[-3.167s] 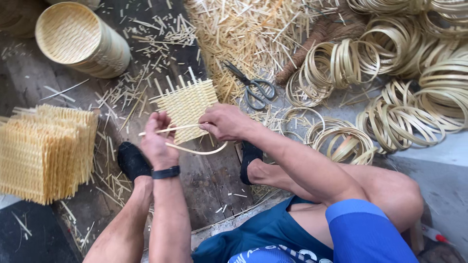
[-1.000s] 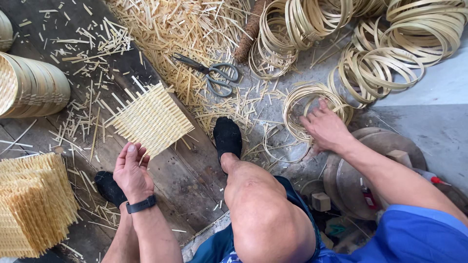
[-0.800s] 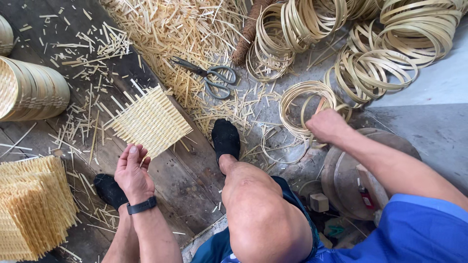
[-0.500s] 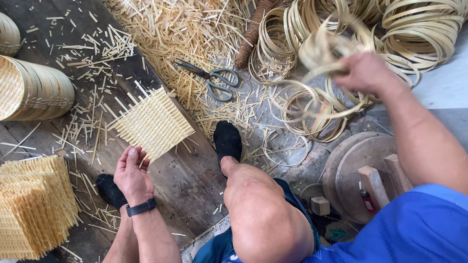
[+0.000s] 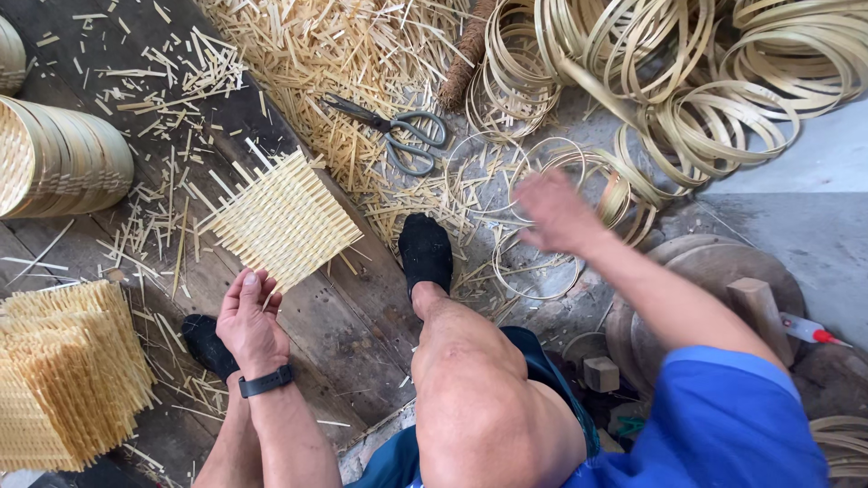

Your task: The person sits on the floor and weaves bamboo strips into a flat mat, then attaches a circular bamboo ring to form a basket. They use shears to trim excess material and a wooden block to press the weave. The process is repeated for multiple units.

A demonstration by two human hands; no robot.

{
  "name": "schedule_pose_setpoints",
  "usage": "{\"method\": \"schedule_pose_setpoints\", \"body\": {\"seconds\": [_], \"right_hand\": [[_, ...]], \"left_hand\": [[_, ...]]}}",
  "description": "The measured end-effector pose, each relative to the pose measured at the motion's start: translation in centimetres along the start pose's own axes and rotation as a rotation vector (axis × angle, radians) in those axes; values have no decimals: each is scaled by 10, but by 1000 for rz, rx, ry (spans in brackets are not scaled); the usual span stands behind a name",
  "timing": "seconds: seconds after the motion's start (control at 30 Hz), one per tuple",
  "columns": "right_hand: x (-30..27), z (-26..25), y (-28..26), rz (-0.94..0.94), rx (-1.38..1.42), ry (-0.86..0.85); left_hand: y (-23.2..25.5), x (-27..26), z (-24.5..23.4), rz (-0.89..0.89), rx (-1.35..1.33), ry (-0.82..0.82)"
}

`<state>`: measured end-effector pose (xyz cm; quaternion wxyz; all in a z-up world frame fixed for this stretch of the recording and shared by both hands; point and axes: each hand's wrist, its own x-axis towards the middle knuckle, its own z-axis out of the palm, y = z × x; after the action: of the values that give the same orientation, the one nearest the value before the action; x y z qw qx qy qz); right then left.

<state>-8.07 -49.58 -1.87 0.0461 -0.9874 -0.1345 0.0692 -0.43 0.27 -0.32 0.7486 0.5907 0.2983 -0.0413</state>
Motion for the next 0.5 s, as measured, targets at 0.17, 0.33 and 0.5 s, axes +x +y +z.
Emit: {"method": "schedule_pose_setpoints", "body": {"seconds": [0.17,0.33,0.5], "right_hand": [[8,63,-12,-54,-449,-119],[22,59,5,-4,-256,-428],[35,1,13,221,483,25]], "left_hand": [[1,-1,1,-2,2,7],[-1,-2,2,0,18,20],[-1,0,6,8,17,18]]}}
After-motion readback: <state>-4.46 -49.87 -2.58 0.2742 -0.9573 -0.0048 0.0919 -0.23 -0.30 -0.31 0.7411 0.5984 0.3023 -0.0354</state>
